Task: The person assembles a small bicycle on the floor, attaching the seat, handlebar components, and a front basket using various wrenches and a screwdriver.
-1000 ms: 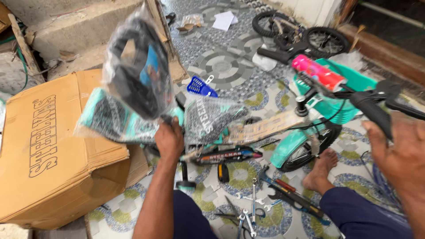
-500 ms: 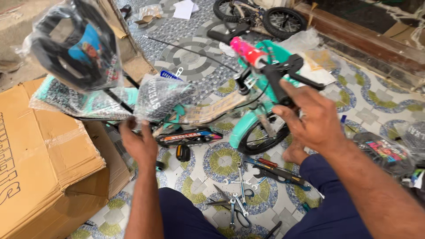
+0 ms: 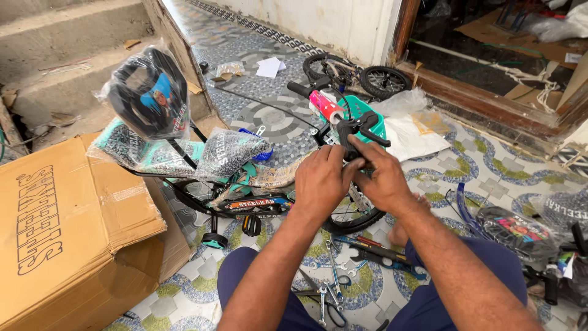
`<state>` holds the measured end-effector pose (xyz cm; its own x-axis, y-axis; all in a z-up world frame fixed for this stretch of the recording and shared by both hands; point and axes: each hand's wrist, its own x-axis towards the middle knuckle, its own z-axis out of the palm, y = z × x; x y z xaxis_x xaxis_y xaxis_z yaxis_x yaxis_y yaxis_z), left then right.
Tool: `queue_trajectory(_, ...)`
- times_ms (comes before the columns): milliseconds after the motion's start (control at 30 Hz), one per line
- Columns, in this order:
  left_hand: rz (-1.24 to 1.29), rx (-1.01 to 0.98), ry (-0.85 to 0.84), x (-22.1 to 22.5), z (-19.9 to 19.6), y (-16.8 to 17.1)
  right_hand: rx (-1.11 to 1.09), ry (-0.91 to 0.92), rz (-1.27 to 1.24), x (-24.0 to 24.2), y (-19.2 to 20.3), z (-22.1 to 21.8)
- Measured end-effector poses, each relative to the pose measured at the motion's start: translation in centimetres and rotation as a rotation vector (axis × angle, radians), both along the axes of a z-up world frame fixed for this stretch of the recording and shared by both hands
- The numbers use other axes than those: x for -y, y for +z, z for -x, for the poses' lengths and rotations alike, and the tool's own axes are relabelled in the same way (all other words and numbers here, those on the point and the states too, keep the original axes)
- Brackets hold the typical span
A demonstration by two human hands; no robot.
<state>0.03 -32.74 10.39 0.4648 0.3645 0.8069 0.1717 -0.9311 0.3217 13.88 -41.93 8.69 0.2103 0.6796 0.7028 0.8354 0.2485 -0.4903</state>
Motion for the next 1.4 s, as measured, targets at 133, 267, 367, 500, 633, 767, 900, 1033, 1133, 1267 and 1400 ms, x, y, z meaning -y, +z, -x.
queue_trajectory(133, -0.087, -0.115, 0.129, 0.5, -0.5, 0.3, -0.099, 0.046, 0.047, -0.4, 0.9, 0.7)
queue_trajectory(267, -0.250, -0.182, 0.244, 1.4, 1.2, -1.7, -0.079, 0.070, 0.067, 0.1, -0.4, 1.8)
queue_trajectory(367, -0.349, -0.279, 0.300, 1.4, 2.5, -1.4, -0.034, 0.043, 0.009, -0.6, -1.1, 2.4)
queue_trajectory(500, -0.483, -0.460, 0.311, 1.2, 3.5, 0.3, -0.053, 0.077, -0.133, -1.3, -2.7, 3.7)
queue_trajectory(633, -0.596, -0.680, 0.323, 0.6, 3.2, 1.2, -0.068, 0.081, -0.229, -1.5, -3.6, 3.6)
queue_trajectory(767, -0.447, -0.509, 0.330, 0.7, 2.3, 0.4, -0.113, 0.113, -0.172, -1.6, -3.8, 2.8)
queue_trajectory(900, -0.252, -0.220, 0.435, 1.7, 0.8, -1.9, -0.081, 0.127, -0.223, -1.7, -3.9, 2.4)
queue_trajectory(1033, 0.037, -0.076, 0.521, 1.8, -0.3, -5.3, -0.098, 0.134, -0.192, -2.3, -4.6, 2.3)
queue_trajectory(1133, 0.119, 0.055, 0.472, 1.2, -0.8, -7.0, -0.076, 0.143, -0.214, -2.0, -4.9, 1.9)
queue_trajectory(1267, 0.382, 0.365, 0.277, 0.8, -1.8, -6.7, -0.013, 0.124, -0.194, -1.8, -3.9, 1.9)
queue_trajectory(1400, 1.491, 0.830, -0.430, 0.5, -1.2, -6.2, 0.079, 0.116, -0.089, -1.2, -2.5, 1.2)
